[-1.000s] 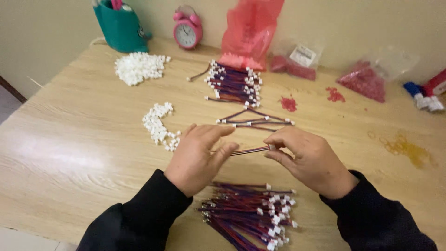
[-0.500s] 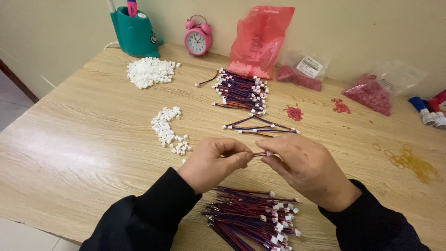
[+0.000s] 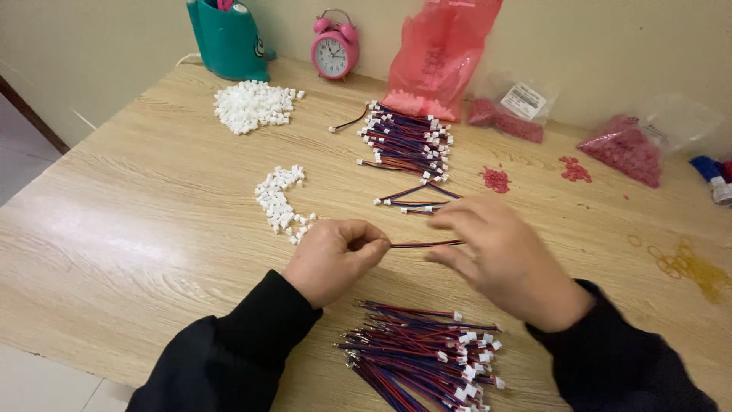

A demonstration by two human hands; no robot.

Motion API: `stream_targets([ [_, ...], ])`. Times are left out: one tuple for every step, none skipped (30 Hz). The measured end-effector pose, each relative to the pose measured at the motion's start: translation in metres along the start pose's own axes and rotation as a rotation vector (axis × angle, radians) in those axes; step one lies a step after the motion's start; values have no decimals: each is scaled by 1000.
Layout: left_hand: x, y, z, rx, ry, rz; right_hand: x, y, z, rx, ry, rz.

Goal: Assembling electronic wire connectors by inserting wire terminals into plastic housings.

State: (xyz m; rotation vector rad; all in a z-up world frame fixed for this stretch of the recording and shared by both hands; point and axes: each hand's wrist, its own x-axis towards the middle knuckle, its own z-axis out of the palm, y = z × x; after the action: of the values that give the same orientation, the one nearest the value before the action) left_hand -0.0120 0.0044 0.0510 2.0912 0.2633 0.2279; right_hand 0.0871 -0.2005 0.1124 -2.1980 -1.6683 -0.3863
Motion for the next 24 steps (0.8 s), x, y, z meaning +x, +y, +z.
stream_targets([
  [0,-1,3,-1,-1,0,4,-1,6,0,-1,1],
  [0,-2,4,-50,8,24,9,-2,13,93,-46,17],
  [0,-3,6,-98,16,47,14,-3,19,186,-92,34],
  [0,-4,6,-97,19,44,18,-3,24,189,-93,31],
  [1,-5,7,-85,38,60,23,-3,29,253,-170,136],
  [1,-6,9,-74,56,76,27,-3,34,315,-248,241],
  [2,-10,10,-74,58,72,27,-3,34,318,-251,239],
  [3,-13,11,-173,53,60,29,-2,35,370,-255,320],
  [5,-15,12,-273,48,47,30,-2,35,421,-259,400],
  [8,-22,14,-272,50,45,28,1,36,423,-261,398],
  [12,-29,17,-442,64,21,27,4,38,480,-234,455],
  [15,-36,20,-611,77,-3,24,8,38,537,-206,513],
  [14,-37,19,-611,77,-5,24,8,39,538,-207,514],
  [14,-39,18,-627,74,1,24,9,39,549,-197,522],
  [13,-41,17,-643,71,8,24,10,39,559,-188,530],
  [13,-40,18,-641,73,6,25,8,37,562,-188,529],
  [13,-39,20,-631,57,-3,26,6,36,554,-184,522],
  [13,-37,21,-620,39,-12,27,4,35,546,-179,516],
  [12,-36,20,-618,39,-13,28,3,34,548,-178,516],
  [10,-35,19,-628,29,-27,28,2,34,539,-171,513],
  [9,-34,19,-639,19,-41,28,1,34,530,-164,509],
  [10,-36,21,-638,14,-43,27,1,34,531,-162,514],
  [10,-37,23,-645,25,-48,26,0,35,517,-170,500],
  [11,-39,24,-651,38,-54,27,-1,35,503,-178,484],
])
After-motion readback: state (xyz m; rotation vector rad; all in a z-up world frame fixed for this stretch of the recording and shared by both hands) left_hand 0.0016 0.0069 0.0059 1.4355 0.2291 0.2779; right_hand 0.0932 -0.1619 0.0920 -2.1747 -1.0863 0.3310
